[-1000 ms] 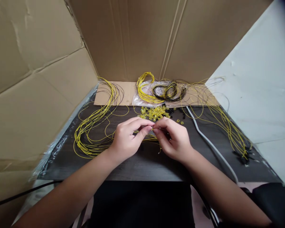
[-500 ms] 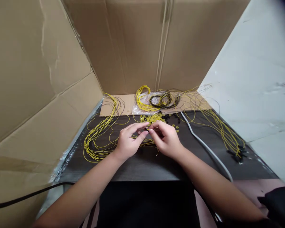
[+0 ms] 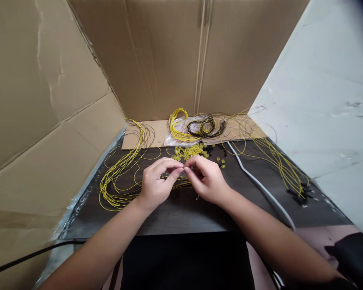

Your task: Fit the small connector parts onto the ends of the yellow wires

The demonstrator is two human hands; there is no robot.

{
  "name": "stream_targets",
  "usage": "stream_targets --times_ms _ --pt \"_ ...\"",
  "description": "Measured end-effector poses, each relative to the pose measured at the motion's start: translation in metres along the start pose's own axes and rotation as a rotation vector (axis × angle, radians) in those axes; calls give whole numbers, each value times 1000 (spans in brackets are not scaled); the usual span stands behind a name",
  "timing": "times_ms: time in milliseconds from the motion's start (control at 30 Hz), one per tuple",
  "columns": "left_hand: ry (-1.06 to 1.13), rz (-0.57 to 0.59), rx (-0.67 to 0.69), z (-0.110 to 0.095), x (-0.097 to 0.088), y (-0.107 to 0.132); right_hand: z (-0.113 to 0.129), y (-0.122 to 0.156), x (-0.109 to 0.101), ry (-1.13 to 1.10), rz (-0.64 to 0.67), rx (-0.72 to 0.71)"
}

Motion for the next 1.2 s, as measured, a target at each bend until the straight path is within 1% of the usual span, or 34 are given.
stream_targets --times_ms 200,400,467,533,633,700,767,867,933,1000,1100,1200 --pt "57 23 -14 -1 0 -2 2 3 0 11 -25 -6" --pt "94 63 -58 1 2 -3 2 2 0 -7 -4 -7" --pt "106 57 -68 2 2 -1 2 2 -1 -39 -2 21" --pt "109 27 -88 4 0 1 -1 1 -2 -144 14 109" --pt "85 -6 -74 5 -5 2 -12 1 0 -406 77 306" --pt "26 19 12 0 -6 1 -19 1 4 -580 149 433" --pt "-52 63 103 -4 -6 0 -24 1 10 -745 254 561" --pt "-138 84 163 -6 -7 -1 -27 3 17 -945 374 706" --pt "-164 102 193 -7 -7 -2 -28 4 19 -1011 404 765" --pt "-167 134 227 -9 -5 -2 -30 6 20 -1032 419 797" --pt "-158 157 249 -10 -3 -2 -32 6 20 -1022 407 802" --pt "-152 148 252 -12 -4 -2 -34 5 19 -1022 379 792"
Point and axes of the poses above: each hand's wrist, its own y-axis away from the middle knuckle, its own x-axis out of the palm, z = x × y, the point moved 6 cm from there along -y, towards the middle knuckle, and after that the axes turned 7 degrees about x, right-handed, at the moved point
